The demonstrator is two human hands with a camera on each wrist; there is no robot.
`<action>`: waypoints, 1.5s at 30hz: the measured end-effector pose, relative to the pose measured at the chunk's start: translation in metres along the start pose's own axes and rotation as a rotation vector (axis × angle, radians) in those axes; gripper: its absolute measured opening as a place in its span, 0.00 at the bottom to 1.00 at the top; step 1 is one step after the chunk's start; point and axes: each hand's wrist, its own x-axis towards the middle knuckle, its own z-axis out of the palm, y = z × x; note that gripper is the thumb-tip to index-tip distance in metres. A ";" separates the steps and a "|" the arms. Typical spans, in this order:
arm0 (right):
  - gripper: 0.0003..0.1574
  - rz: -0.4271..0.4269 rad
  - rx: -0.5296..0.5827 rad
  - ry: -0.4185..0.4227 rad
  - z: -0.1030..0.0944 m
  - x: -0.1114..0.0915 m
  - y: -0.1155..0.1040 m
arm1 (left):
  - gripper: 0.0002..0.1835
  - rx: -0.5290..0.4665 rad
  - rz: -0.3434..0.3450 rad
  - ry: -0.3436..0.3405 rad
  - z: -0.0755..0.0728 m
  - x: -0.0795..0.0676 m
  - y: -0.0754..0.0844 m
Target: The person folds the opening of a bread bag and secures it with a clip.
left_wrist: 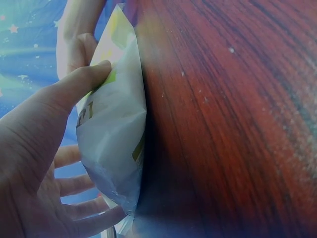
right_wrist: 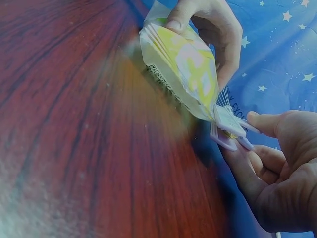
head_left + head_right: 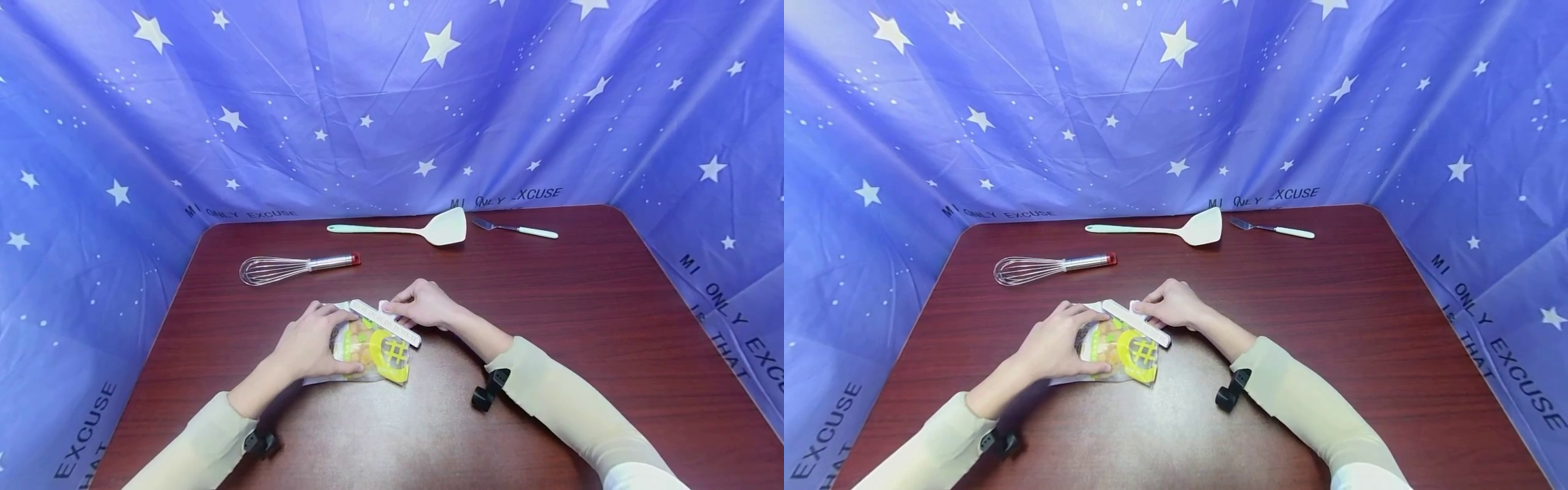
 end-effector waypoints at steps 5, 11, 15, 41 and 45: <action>0.17 -0.005 0.004 0.000 0.000 0.001 -0.003 | 0.50 0.002 -0.005 0.005 -0.001 0.001 -0.001; 0.18 0.006 0.001 -0.003 0.000 0.003 -0.005 | 0.50 0.001 -0.006 -0.002 0.000 0.003 -0.001; 0.18 0.004 -0.009 -0.001 0.000 0.005 -0.004 | 0.50 -0.001 -0.013 -0.014 -0.001 0.003 0.001; 0.19 0.012 0.003 -0.018 0.002 0.012 -0.010 | 0.49 -0.004 -0.012 -0.013 0.000 0.004 0.000; 0.18 0.014 0.009 -0.019 0.003 0.013 -0.010 | 0.49 -0.005 -0.012 -0.012 0.000 0.004 0.000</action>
